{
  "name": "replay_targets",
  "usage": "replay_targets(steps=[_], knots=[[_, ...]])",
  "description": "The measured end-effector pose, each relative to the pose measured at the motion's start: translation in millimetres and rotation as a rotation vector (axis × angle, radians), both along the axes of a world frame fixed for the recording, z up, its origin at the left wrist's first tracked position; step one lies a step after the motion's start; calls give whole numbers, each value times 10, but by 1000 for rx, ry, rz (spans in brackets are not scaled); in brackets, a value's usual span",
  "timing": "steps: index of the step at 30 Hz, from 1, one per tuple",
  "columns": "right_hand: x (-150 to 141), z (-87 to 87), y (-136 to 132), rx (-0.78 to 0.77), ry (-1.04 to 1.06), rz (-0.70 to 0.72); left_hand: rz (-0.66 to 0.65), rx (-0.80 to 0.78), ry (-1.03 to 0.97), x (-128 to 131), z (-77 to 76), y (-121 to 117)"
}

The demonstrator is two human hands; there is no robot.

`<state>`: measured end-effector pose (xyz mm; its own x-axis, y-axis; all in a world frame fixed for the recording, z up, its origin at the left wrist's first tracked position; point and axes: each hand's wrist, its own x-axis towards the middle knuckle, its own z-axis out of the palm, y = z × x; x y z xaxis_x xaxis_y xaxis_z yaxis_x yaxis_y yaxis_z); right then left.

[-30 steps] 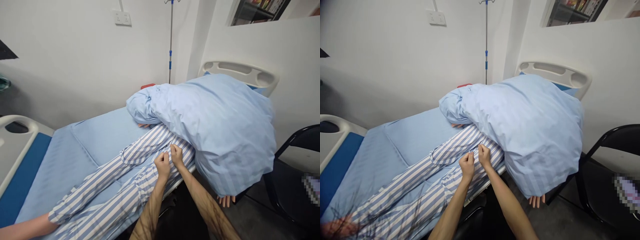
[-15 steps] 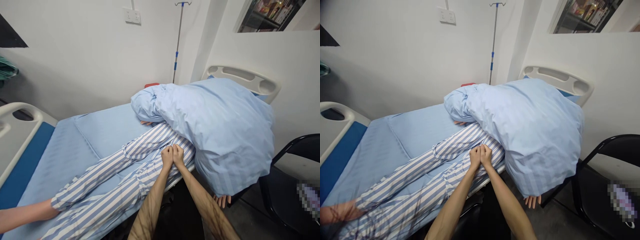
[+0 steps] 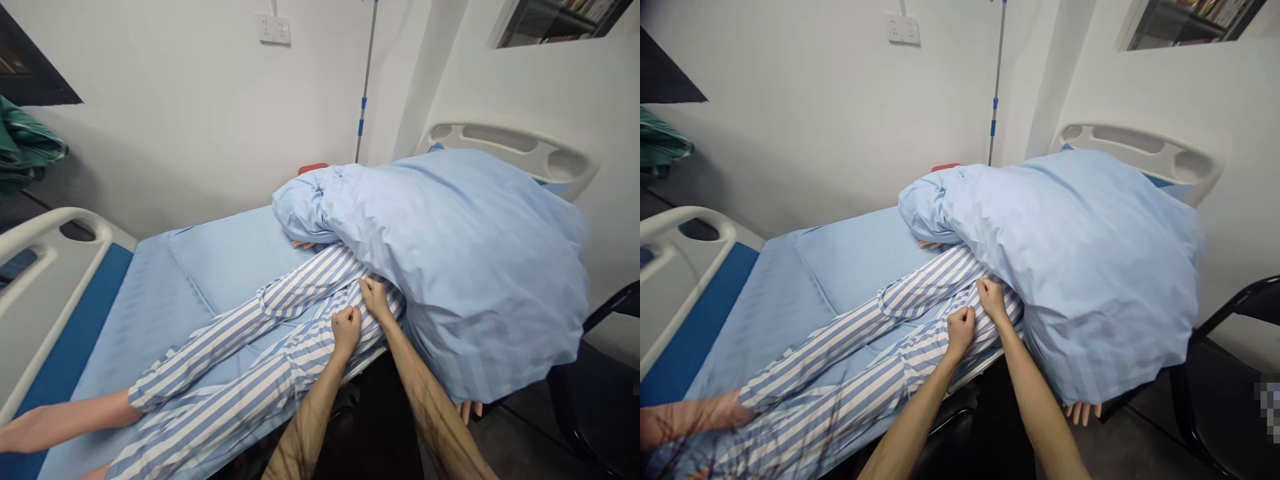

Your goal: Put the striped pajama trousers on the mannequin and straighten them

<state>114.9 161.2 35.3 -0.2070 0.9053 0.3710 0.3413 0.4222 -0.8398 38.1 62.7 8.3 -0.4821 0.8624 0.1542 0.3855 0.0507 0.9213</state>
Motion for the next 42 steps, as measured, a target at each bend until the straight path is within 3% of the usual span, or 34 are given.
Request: replay_targets(steps=[4, 9, 12, 15, 18, 22, 25, 28, 32, 35, 39, 42], knots=[[60, -226, 5, -18, 43, -48, -25, -17, -22, 11, 4, -12], [84, -213, -12, 4, 60, -66, -21, 6, -153, 19, 153, -10], [83, -215, -22, 15, 55, -54, 7, 26, -185, -191, 310, -188], [96, -226, -54, 23, 60, -52, 90, 10, -104, -715, 449, -577], [115, -232, -103, 50, 54, -58, 282, -53, 30, -1445, 508, -1136], [122, -235, -129, 87, 21, -61, 559, -161, 136, -2290, 438, -1969], [117, -233, -118, 89, 8, -66, 753, -261, 151, -2623, 380, -2493], [113, -219, -117, 96, -9, -81, 868, -321, 110, -2748, 386, -2839], [100, -165, -150, 104, -32, -113, 835, -245, 39, -2825, 375, -3065], [72, -97, -192, 111, -32, -170, 774, -184, 32, -2873, 245, -3114], [29, 2, -252, 109, -86, -188, 637, -241, 62, -2868, -1, -3052], [-35, 55, -348, 124, -133, -199, 705, -342, 159, -2817, -117, -2975]])
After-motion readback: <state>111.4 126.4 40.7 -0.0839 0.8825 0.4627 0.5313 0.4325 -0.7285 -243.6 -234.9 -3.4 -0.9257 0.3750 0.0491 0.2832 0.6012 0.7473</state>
